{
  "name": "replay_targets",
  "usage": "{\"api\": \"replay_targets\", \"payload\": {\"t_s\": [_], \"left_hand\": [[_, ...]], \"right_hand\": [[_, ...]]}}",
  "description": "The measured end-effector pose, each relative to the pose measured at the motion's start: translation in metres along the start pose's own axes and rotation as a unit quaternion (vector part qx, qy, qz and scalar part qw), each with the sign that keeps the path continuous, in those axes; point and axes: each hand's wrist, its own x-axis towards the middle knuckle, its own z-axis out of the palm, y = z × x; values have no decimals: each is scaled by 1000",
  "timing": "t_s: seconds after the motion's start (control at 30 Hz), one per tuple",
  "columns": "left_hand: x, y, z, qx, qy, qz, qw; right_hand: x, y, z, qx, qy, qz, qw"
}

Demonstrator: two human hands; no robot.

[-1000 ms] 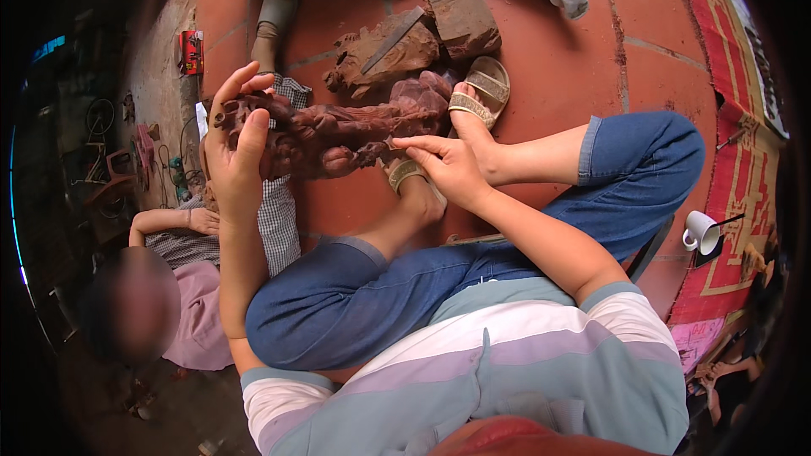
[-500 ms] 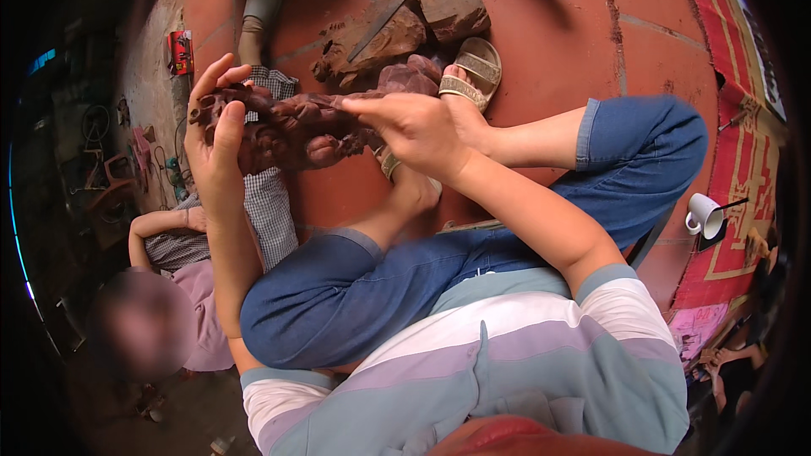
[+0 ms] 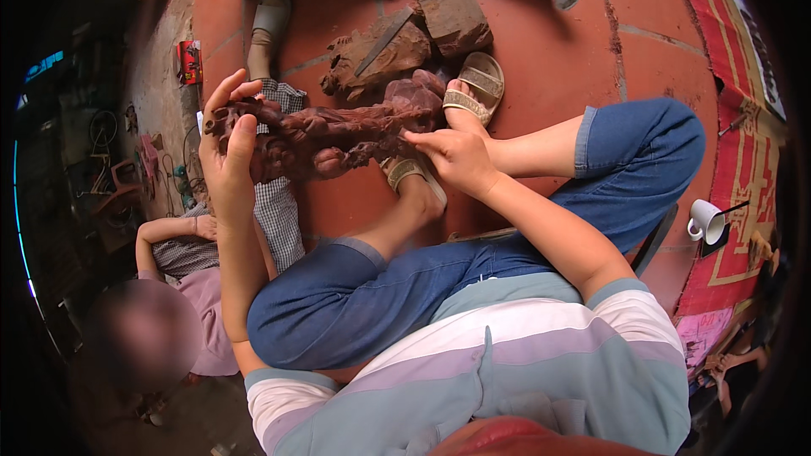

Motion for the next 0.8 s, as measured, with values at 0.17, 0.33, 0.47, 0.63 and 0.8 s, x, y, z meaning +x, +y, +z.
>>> {"api": "replay_targets", "payload": {"t_s": [0.17, 0.33, 0.47, 0.63, 0.8], "left_hand": [[2, 2, 10, -14, 7, -17, 1000], [-2, -3, 0, 12, -5, -4, 1000], [-3, 1, 9, 11, 10, -21, 1000], [-1, -1, 1, 25, -2, 10, 1000], [-1, -1, 8, 5, 4, -11, 1000]], "right_hand": [[46, -35, 5, 117, 78, -22, 990], [11, -15, -9, 32, -31, 4, 999], [59, -47, -14, 106, 23, -12, 994], [22, -5, -13, 61, -35, 55, 996], [74, -48, -8, 173, 30, 9, 984]]}}
